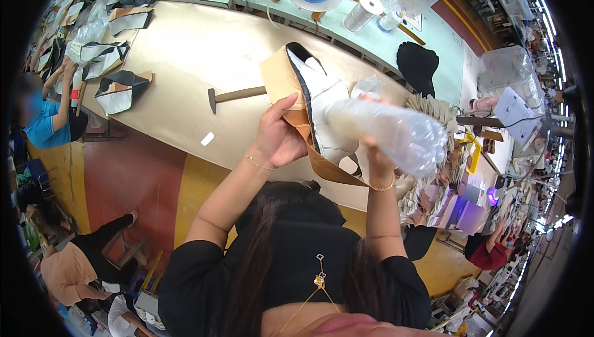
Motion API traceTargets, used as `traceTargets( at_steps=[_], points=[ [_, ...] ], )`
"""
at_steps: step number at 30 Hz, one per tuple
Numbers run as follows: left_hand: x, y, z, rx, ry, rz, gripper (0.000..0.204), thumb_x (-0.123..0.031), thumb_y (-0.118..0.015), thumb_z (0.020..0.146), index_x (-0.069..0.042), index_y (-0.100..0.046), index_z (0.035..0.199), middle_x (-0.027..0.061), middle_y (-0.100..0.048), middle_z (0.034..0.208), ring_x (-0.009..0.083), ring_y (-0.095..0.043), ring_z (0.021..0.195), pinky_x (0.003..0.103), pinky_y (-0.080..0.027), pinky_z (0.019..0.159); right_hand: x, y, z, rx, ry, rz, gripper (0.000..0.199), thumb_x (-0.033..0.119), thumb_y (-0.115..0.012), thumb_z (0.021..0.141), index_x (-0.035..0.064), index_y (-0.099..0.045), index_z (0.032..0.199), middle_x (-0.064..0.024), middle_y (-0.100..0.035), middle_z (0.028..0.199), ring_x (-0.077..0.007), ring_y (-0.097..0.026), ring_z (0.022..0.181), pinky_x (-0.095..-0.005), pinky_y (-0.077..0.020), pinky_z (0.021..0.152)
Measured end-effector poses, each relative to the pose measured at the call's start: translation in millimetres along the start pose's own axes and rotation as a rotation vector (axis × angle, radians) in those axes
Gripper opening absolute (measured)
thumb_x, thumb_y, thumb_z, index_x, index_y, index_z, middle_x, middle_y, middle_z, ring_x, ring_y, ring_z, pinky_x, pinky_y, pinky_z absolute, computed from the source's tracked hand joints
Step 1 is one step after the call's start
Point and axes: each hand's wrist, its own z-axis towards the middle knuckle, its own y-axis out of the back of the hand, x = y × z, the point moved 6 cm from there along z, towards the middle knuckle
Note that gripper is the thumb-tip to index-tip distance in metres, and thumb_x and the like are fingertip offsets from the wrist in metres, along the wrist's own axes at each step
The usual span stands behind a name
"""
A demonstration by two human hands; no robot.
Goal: The person repeatedly inserts a plastic bottle into a shoe upper to shape it, then removes the bottle and sets the upper aside. The person also handles stacks of white fabric pieces and moves around the workshop.
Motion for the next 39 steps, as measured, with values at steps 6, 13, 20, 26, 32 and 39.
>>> traceTargets(
  at_steps=[6, 13, 20, 26, 32, 39],
  points=[
    [-5, 1, -5, 0.001, 0.004, 0.028, 0.053, -0.035, -0.040, 0.090, -0.004, -0.033, 0.132, 0.0144, -0.044, 0.130, 0.0281, -0.044, 0.119, 0.045, -0.033, 0.100, 22, -16, 33, 0.026, 0.103, -0.213, 0.075, 0.036, -0.076, 0.068, -0.0018, -0.038, 0.120, -0.0207, -0.054, 0.114, -0.0314, -0.049, 0.112, -0.0468, -0.0400, 0.096],
    [-15, 0, -6, 0.008, 0.006, -0.011, 0.050, -0.033, -0.043, 0.089, -0.005, -0.035, 0.131, 0.0124, -0.047, 0.126, 0.0271, -0.046, 0.116, 0.045, -0.035, 0.099, 51, -34, 33, 0.157, 0.346, -0.640, 0.073, 0.039, -0.070, 0.074, -0.0053, -0.036, 0.122, -0.0196, -0.052, 0.116, -0.0298, -0.056, 0.103, -0.0444, -0.0455, 0.089],
    [-20, -1, -9, -0.001, -0.027, -0.030, 0.050, -0.034, -0.042, 0.089, -0.005, -0.037, 0.130, 0.0125, -0.047, 0.127, 0.0277, -0.046, 0.117, 0.045, -0.034, 0.100, 46, -22, 33, 0.037, 0.073, 0.144, 0.070, 0.020, -0.077, 0.069, -0.0031, -0.039, 0.123, -0.0212, -0.051, 0.118, -0.0313, -0.046, 0.116, -0.0416, -0.0397, 0.098],
    [-29, 0, -7, 0.002, -0.037, -0.010, 0.051, -0.034, -0.044, 0.089, -0.006, -0.037, 0.130, 0.0116, -0.047, 0.127, 0.0272, -0.045, 0.117, 0.045, -0.033, 0.100, 51, -27, 32, -0.081, 0.167, -0.425, 0.078, 0.045, -0.066, 0.076, -0.0044, -0.031, 0.126, -0.0246, -0.052, 0.116, -0.0348, -0.054, 0.106, -0.0481, -0.0410, 0.094],
    [-29, -1, -9, 0.006, -0.119, 0.058, 0.050, -0.032, -0.045, 0.089, -0.006, -0.037, 0.130, 0.0115, -0.047, 0.127, 0.0266, -0.045, 0.117, 0.043, -0.034, 0.100, 44, -30, 13, -0.017, 0.048, -0.139, 0.063, 0.019, -0.077, 0.071, -0.0035, -0.044, 0.121, -0.0123, -0.053, 0.115, -0.0235, -0.052, 0.106, -0.0363, -0.0407, 0.093],
    [-25, 1, -6, -0.003, -0.157, 0.050, 0.049, -0.031, -0.045, 0.088, -0.006, -0.037, 0.130, 0.0108, -0.048, 0.127, 0.0256, -0.046, 0.116, 0.043, -0.035, 0.099, 33, -24, 10, -0.091, 0.090, -0.335, 0.056, 0.018, -0.076, 0.073, -0.0043, -0.049, 0.117, -0.0104, -0.057, 0.109, -0.0192, -0.055, 0.098, -0.0312, -0.0440, 0.086]
  ],
)
